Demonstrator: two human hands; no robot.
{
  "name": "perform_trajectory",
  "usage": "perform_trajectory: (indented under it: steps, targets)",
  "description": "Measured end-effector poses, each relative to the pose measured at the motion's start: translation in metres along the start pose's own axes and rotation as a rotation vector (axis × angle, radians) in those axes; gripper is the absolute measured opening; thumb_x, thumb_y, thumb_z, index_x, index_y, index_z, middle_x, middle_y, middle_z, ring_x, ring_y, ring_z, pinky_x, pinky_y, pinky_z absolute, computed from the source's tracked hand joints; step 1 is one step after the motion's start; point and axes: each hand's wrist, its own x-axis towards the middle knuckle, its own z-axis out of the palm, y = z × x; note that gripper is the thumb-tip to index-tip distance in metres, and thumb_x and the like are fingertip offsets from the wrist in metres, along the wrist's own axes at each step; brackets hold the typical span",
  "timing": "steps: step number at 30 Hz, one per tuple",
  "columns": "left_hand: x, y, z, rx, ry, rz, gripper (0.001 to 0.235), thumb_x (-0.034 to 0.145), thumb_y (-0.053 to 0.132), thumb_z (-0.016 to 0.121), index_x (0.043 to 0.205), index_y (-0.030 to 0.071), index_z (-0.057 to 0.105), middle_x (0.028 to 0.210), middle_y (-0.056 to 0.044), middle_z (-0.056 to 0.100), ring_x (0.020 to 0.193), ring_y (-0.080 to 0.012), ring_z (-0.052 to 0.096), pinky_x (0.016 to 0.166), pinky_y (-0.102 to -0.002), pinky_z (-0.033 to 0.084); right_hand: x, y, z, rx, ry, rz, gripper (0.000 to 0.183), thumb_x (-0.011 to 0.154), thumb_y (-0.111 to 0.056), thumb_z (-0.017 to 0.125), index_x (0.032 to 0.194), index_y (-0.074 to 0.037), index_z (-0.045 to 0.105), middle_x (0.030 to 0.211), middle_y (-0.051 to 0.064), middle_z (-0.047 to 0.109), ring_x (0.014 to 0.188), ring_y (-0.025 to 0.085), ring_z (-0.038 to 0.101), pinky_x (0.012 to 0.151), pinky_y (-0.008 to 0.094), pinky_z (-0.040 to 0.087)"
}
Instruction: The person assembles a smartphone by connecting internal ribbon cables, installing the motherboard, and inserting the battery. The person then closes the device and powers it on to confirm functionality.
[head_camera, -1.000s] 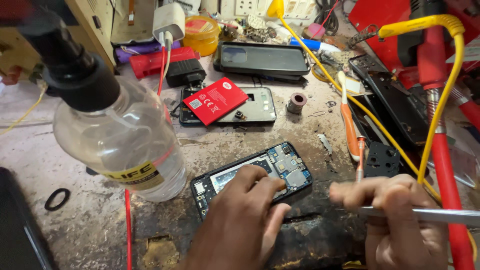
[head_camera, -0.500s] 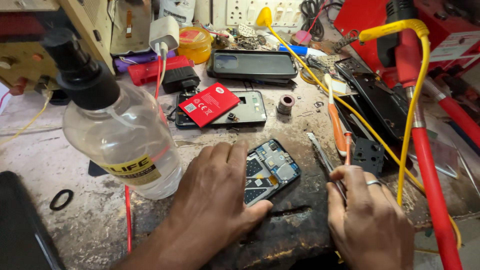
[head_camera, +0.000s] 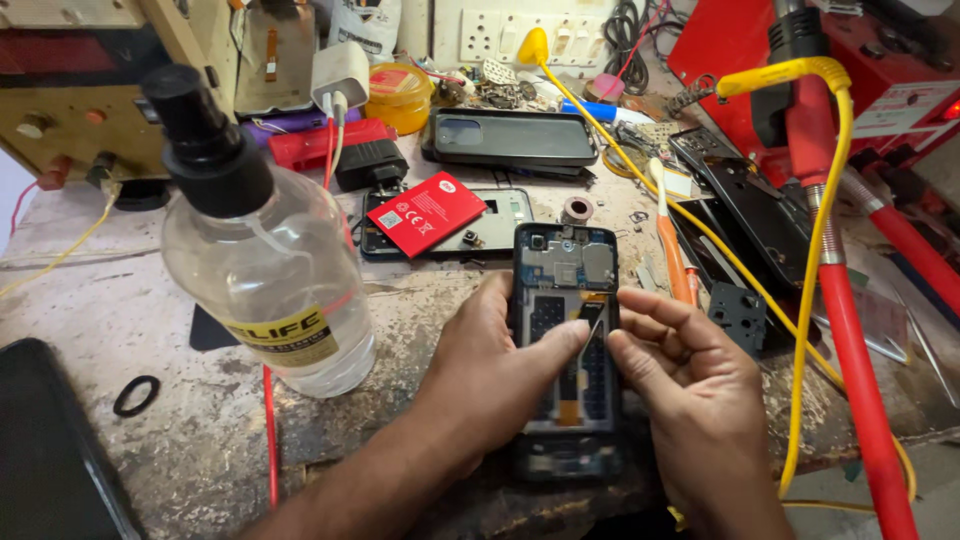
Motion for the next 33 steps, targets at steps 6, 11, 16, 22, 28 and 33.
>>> perform_trajectory:
  steps: [6, 11, 16, 22, 28, 33]
  targets:
    - [0.019, -0.012, 0.003, -0.151, -0.100, 0.019, 0.018, 0.081, 0.009, 0.068, 0.096, 0.002, 0.075, 0.083, -0.006, 0.075, 0.073, -0.0132, 0.068, 0.066, -0.032, 0.058, 0.014, 0.005, 0.004, -0.220, 0.004, -0.190, 0.030, 0.092, 0.001, 0.070, 0.122, 0.002, 0.069, 0.102, 0.009, 0.076, 0.092, 0.009, 0.069, 0.083, 0.021, 0.055]
    - [0.027, -0.021, 0.008, -0.321, -0.196, 0.106, 0.017, 0.083, 0.007, 0.067, 0.098, 0.002, 0.074, 0.087, -0.002, 0.074, 0.077, -0.0090, 0.068, 0.069, -0.028, 0.057, 0.017, -0.002, 0.011, -0.557, 0.102, -0.332, 0.024, 0.090, -0.007, 0.077, 0.113, -0.002, 0.075, 0.094, 0.007, 0.079, 0.082, 0.009, 0.074, 0.073, 0.022, 0.058]
    - [0.029, -0.022, 0.006, -0.286, -0.203, 0.100, 0.018, 0.083, 0.008, 0.068, 0.099, 0.002, 0.074, 0.086, -0.002, 0.074, 0.076, -0.0084, 0.067, 0.067, -0.028, 0.057, 0.024, -0.014, 0.011, -0.798, 0.039, -0.606, 0.020, 0.090, -0.009, 0.079, 0.109, -0.005, 0.078, 0.102, 0.010, 0.079, 0.091, 0.014, 0.077, 0.082, 0.026, 0.059]
    - [0.027, -0.022, 0.004, -0.166, -0.175, 0.178, 0.017, 0.081, 0.011, 0.066, 0.094, 0.003, 0.073, 0.079, 0.000, 0.073, 0.070, -0.0060, 0.066, 0.062, -0.027, 0.056, 0.028, -0.020, 0.009, -0.919, -0.037, -0.681, 0.022, 0.087, -0.006, 0.080, 0.109, -0.009, 0.079, 0.101, 0.009, 0.078, 0.092, 0.019, 0.077, 0.082, 0.030, 0.058]
    - [0.027, -0.023, 0.004, -0.132, -0.162, 0.191, 0.013, 0.081, 0.013, 0.065, 0.086, 0.003, 0.071, 0.072, 0.000, 0.070, 0.064, -0.0060, 0.064, 0.056, -0.029, 0.055, 0.032, -0.024, 0.007, -0.896, -0.159, -0.718, 0.026, 0.085, -0.004, 0.079, 0.110, -0.010, 0.077, 0.103, 0.008, 0.076, 0.092, 0.019, 0.076, 0.081, 0.029, 0.059]
    - [0.028, -0.025, 0.004, -0.077, -0.120, 0.254, 0.013, 0.081, 0.014, 0.064, 0.086, 0.005, 0.070, 0.070, 0.000, 0.071, 0.064, -0.0062, 0.066, 0.058, -0.030, 0.056, 0.032, -0.023, 0.003, -0.899, -0.207, -0.715, 0.028, 0.085, -0.003, 0.078, 0.112, -0.009, 0.076, 0.103, 0.008, 0.075, 0.091, 0.019, 0.075, 0.081, 0.029, 0.058]
